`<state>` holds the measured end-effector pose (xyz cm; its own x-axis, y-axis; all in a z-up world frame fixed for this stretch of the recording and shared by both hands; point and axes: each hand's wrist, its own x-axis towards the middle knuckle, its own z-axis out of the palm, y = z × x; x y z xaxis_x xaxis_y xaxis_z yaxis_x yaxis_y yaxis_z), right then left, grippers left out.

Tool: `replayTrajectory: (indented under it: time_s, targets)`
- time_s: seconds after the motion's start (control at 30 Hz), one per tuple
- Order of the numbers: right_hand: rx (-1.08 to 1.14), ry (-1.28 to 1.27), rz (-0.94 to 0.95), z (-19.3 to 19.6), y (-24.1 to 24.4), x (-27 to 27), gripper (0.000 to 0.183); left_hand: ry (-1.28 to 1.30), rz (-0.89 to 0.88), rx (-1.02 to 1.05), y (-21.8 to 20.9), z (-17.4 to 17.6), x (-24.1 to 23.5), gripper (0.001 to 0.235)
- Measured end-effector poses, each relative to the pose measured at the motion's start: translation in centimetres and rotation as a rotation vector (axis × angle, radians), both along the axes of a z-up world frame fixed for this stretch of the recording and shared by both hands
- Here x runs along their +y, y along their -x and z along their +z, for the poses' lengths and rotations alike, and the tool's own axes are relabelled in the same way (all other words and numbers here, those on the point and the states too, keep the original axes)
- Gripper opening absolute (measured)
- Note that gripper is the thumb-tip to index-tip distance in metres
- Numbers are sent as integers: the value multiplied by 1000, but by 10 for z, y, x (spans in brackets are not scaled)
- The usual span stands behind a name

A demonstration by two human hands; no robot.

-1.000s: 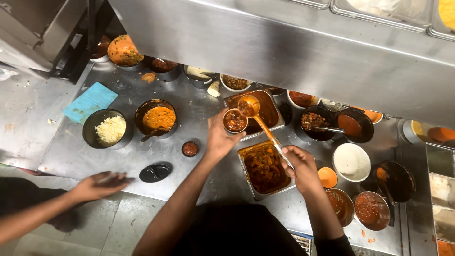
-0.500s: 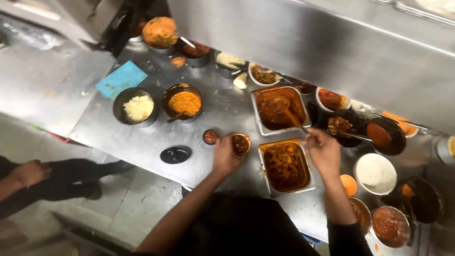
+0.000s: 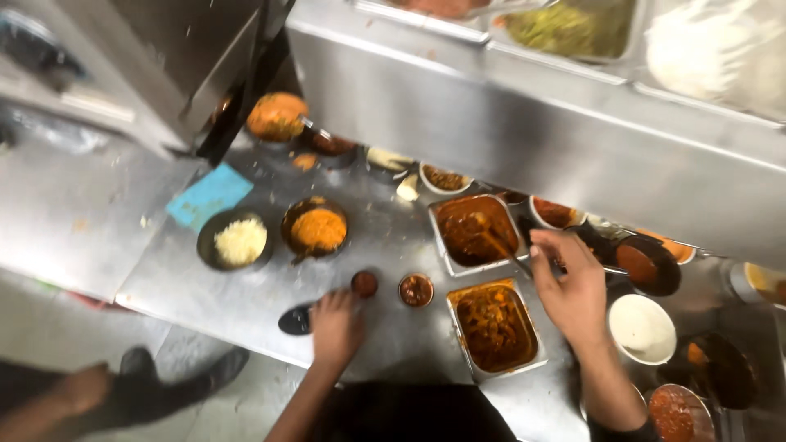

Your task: The person scoops red sauce, green salsa, and white cream into small bowls using spoons. Then they place tortilla chips onto a black plate and arrange them in a circular pattern. Finally, they place the small bowls of sauces onto the plate and hand it to a coworker.

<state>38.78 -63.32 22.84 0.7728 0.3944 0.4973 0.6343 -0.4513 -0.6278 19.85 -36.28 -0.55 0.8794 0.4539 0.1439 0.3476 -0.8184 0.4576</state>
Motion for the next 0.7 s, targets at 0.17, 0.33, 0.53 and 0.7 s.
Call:
replayTrajectory:
  time_s: [0.17, 0.33, 0.53, 0.7]
  targets:
    - [-538, 38, 51, 74, -40, 19, 10, -208, 87, 60, 41, -23, 42, 71]
    - [-856, 301, -193, 143, -128, 44, 10, -82, 108, 309, 48, -44, 65, 86]
    - [-120, 995, -109, 187, -201, 80, 30, 19, 51, 460, 49, -84, 94, 85]
    - [-259, 996, -145, 197, -208, 82, 19, 150, 16, -7, 35, -106, 93, 91]
